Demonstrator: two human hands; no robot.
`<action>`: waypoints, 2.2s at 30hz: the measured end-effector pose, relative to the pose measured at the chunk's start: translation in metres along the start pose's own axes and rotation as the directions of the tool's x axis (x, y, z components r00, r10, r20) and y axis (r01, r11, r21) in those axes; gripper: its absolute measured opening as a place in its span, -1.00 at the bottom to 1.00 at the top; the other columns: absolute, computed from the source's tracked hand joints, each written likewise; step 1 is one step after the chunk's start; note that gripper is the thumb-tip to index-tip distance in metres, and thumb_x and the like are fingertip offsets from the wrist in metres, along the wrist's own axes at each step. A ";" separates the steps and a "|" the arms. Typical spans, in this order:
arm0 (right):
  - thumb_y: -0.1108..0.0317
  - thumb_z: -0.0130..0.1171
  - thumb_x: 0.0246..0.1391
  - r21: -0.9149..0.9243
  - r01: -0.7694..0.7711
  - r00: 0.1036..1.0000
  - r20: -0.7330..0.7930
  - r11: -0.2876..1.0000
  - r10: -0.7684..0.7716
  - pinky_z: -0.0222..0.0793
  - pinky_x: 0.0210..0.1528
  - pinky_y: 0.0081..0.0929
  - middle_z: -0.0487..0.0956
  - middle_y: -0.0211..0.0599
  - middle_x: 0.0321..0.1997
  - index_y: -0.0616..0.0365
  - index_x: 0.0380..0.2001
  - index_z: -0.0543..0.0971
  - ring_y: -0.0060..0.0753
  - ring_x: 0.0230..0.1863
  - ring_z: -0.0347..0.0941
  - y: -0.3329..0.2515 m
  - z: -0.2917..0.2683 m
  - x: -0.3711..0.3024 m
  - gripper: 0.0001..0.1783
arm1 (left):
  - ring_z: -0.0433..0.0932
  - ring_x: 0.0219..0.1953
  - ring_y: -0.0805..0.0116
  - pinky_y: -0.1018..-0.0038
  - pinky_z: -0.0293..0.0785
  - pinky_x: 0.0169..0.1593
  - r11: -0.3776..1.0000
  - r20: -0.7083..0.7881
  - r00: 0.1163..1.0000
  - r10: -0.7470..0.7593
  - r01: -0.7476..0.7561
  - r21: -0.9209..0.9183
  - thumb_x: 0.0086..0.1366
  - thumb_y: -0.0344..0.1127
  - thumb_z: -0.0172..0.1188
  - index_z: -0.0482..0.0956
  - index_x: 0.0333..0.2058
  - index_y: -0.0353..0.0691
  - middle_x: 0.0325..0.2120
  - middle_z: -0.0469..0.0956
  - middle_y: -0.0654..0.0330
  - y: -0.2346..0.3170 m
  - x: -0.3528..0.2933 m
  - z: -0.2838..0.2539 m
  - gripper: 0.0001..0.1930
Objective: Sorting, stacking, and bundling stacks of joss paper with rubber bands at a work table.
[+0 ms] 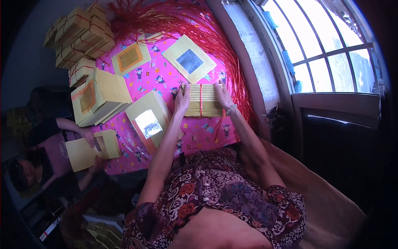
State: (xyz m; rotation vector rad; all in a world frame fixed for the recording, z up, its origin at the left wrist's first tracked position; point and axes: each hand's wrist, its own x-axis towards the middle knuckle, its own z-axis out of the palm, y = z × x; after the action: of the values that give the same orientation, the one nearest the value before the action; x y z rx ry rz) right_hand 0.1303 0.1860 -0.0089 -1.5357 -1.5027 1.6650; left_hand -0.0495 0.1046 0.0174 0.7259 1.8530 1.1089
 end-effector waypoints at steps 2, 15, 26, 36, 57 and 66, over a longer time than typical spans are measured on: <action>-0.19 -0.10 0.20 -0.012 -0.019 0.997 0.071 1.000 0.020 0.18 0.21 -0.33 0.44 0.18 0.09 0.20 0.33 0.03 -0.09 0.13 0.39 -0.007 0.000 0.000 -0.15 | 0.14 0.31 0.12 0.36 0.07 0.30 1.000 0.024 1.000 -0.011 0.012 -0.027 0.38 0.14 -0.17 0.06 0.28 -0.33 0.24 0.18 -0.12 -0.006 0.005 -0.003 -0.29; -0.36 -0.53 0.22 0.100 -0.115 0.962 0.259 0.988 0.085 -0.41 0.44 -0.39 -0.11 -0.11 0.46 0.31 0.35 -0.13 -0.27 0.47 -0.26 0.010 -0.011 0.004 -0.03 | -0.04 0.37 0.22 0.37 -0.13 0.36 0.903 0.283 0.946 -0.160 0.255 -0.345 0.34 0.33 -0.42 -0.08 0.34 -0.19 0.33 0.00 0.00 0.000 0.005 -0.016 -0.18; -0.30 -0.61 0.25 0.452 0.056 0.996 0.036 0.890 -0.080 -0.54 0.44 -0.37 -0.40 -0.12 0.48 0.24 0.35 -0.33 -0.28 0.49 -0.53 0.037 -0.017 -0.020 -0.09 | 0.06 0.33 0.23 0.39 -0.06 0.34 0.911 0.100 0.991 -0.091 0.124 -0.394 0.35 0.33 -0.40 -0.08 0.34 -0.18 0.30 0.07 0.02 -0.038 -0.001 -0.029 -0.19; -0.19 -0.53 0.32 0.630 -0.025 0.994 0.100 0.776 -0.049 -0.02 0.36 -0.41 0.23 -0.14 0.32 0.23 0.33 0.02 -0.28 0.31 0.16 0.042 0.008 -0.024 -0.22 | -0.12 0.38 0.28 0.42 -0.20 0.37 0.825 0.318 0.942 -0.105 0.261 -0.501 0.33 0.37 -0.42 -0.09 0.33 -0.28 0.35 -0.06 0.08 -0.050 0.000 -0.024 -0.13; -0.28 -0.04 0.07 -0.454 0.727 0.686 0.507 0.514 -0.522 0.05 0.23 -0.03 0.32 -0.13 0.25 -0.04 0.26 0.25 0.03 0.18 0.20 -0.229 0.054 0.070 -0.20 | 0.22 0.22 0.06 -0.04 0.16 0.20 0.273 0.235 0.965 -0.118 0.259 -0.926 0.14 0.52 -0.24 0.17 0.26 0.01 0.21 0.23 0.07 0.056 0.050 -0.113 -0.12; -0.45 0.05 -0.19 -0.601 0.783 0.612 0.697 0.159 -0.375 0.17 0.24 -0.05 0.36 -0.10 0.21 -0.13 0.21 0.33 0.04 0.24 0.24 -0.320 0.241 0.187 -0.06 | 0.27 0.00 0.15 0.13 0.25 0.01 -0.051 0.098 0.980 -0.176 0.090 -0.995 0.17 0.44 -0.36 0.32 0.14 0.05 0.03 0.31 0.12 0.038 0.143 -0.175 -0.23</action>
State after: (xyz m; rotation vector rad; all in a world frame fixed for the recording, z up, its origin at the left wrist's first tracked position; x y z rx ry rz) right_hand -0.2508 0.3496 0.1448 -0.5750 -3.0338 0.5927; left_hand -0.2697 0.1637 0.0453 -0.4465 0.5552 1.9285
